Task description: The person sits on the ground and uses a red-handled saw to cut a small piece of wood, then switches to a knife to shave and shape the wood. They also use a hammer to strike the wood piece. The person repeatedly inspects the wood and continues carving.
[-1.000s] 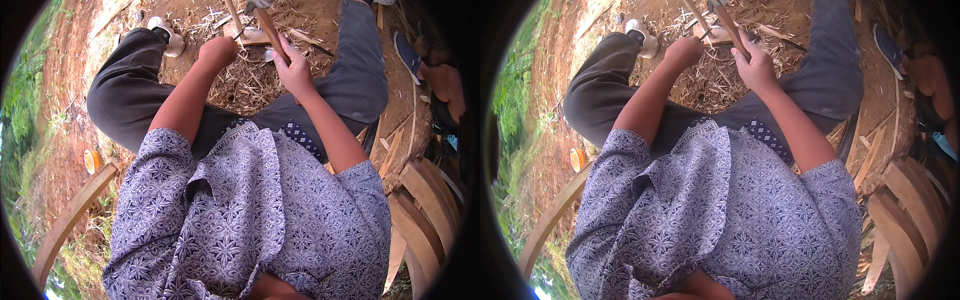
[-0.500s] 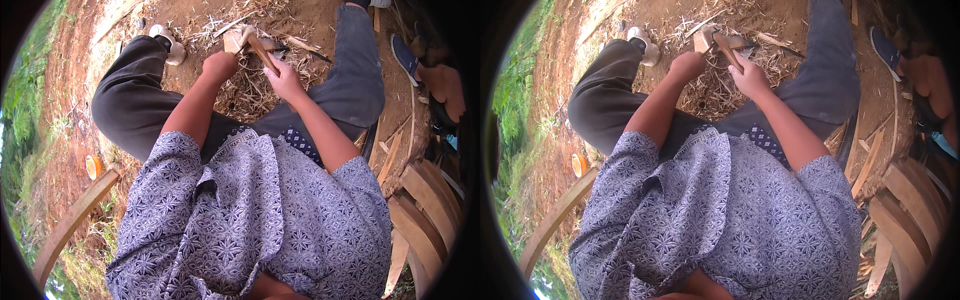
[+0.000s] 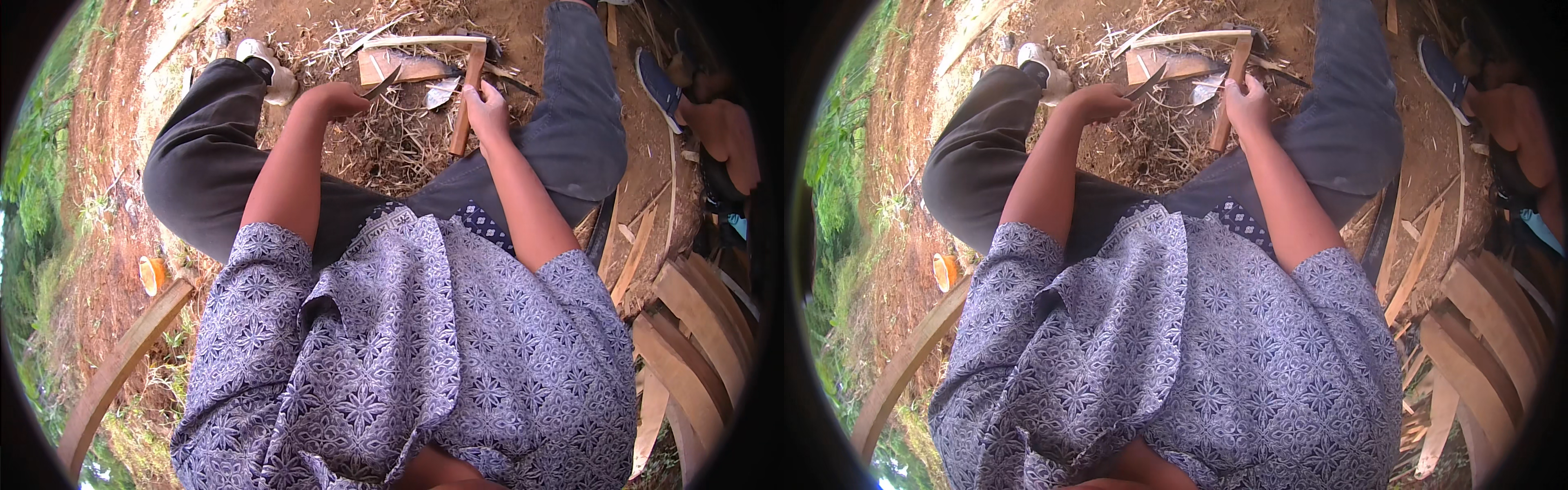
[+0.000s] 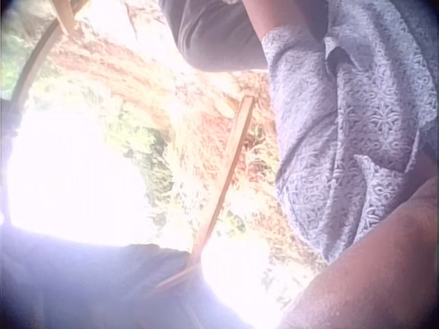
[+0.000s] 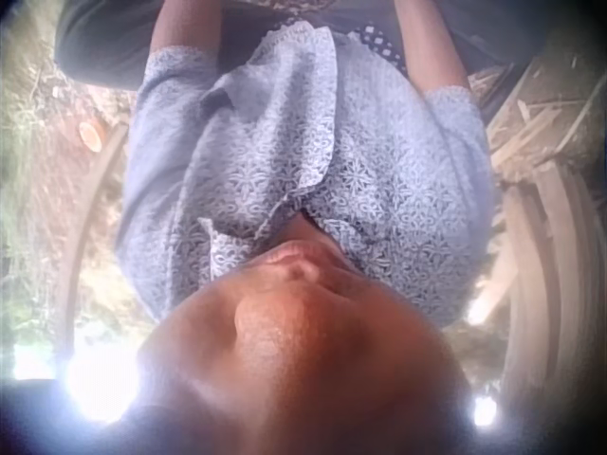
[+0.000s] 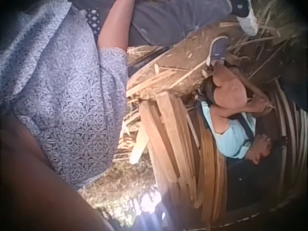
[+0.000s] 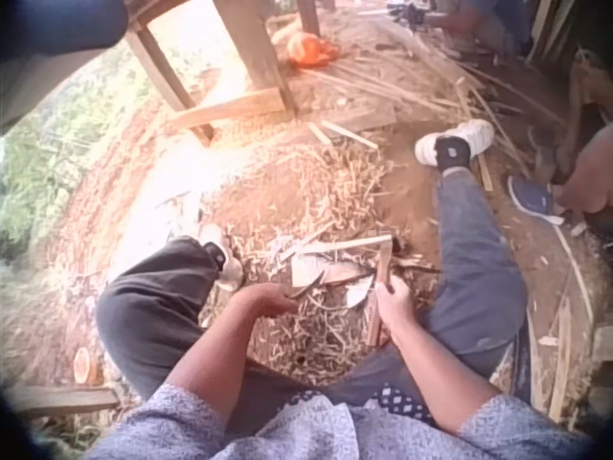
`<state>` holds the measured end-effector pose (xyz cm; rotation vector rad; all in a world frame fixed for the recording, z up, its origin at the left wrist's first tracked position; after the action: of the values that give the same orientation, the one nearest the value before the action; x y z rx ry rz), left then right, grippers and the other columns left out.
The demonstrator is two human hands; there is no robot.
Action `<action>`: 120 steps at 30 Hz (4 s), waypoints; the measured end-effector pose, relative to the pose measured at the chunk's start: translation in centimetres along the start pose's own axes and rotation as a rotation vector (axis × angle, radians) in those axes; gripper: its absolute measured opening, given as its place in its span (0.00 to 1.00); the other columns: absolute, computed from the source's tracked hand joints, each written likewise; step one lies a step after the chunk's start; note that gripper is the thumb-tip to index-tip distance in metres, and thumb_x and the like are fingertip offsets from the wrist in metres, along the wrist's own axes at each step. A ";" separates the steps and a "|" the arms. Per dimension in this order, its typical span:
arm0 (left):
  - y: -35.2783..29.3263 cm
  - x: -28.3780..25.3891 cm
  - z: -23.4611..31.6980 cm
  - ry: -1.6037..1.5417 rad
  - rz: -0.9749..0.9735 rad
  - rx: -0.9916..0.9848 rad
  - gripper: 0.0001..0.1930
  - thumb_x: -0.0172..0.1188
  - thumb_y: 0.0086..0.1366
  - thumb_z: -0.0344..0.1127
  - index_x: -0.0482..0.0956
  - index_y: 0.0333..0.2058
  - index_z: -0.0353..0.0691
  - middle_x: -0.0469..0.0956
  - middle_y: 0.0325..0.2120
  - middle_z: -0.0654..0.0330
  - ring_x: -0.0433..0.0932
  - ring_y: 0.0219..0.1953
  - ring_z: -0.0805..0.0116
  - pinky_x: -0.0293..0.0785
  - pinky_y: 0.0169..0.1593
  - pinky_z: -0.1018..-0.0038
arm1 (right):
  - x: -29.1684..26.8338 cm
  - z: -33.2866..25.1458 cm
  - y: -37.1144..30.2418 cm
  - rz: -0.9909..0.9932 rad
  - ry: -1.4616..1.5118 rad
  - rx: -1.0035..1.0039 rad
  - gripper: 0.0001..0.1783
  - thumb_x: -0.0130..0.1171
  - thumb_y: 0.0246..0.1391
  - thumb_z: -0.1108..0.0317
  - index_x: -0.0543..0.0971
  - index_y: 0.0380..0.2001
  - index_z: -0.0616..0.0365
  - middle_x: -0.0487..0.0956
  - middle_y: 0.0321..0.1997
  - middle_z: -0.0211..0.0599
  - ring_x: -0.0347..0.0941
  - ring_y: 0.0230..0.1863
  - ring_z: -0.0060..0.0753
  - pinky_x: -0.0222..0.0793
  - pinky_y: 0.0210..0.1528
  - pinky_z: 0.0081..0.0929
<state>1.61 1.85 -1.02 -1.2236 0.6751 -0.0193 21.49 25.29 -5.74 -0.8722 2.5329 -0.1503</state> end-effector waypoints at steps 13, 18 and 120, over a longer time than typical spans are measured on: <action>-3.4 0.6 15.5 -0.101 0.237 0.690 0.25 0.60 0.69 0.49 0.78 0.54 0.34 0.81 0.33 0.50 0.82 0.38 0.55 0.78 0.45 0.61 | 3.0 -4.0 -4.1 -0.437 0.527 0.220 0.17 0.57 0.70 0.54 0.84 0.43 0.56 0.81 0.35 0.24 0.76 0.36 0.18 0.72 0.39 0.24; -2.3 -2.5 16.9 0.006 0.331 0.889 0.20 0.60 0.66 0.45 0.84 0.48 0.35 0.81 0.42 0.45 0.81 0.48 0.49 0.75 0.55 0.59 | 2.2 -5.1 -4.3 -0.409 0.768 0.392 0.15 0.55 0.71 0.57 0.79 0.50 0.57 0.82 0.38 0.27 0.79 0.35 0.19 0.75 0.36 0.20; -16.2 -10.2 6.3 -0.536 0.763 0.695 0.03 0.65 0.68 0.22 0.80 0.39 0.33 0.83 0.34 0.61 0.81 0.38 0.78 0.77 0.43 0.81 | 4.4 -17.0 -10.1 -0.631 0.218 -0.205 0.22 0.51 0.72 0.62 0.74 0.67 0.43 0.81 0.30 0.39 0.78 0.29 0.30 0.73 0.37 0.32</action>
<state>1.93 5.03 18.92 -0.2267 0.5489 0.6384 16.42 13.85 10.16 -1.8048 2.3992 -0.1904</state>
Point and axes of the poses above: each hand's wrist, its own y-axis towards the middle knuckle, its own x-axis out of the palm, z = x × y, the point moved 9 cm from there along y, towards the middle knuckle
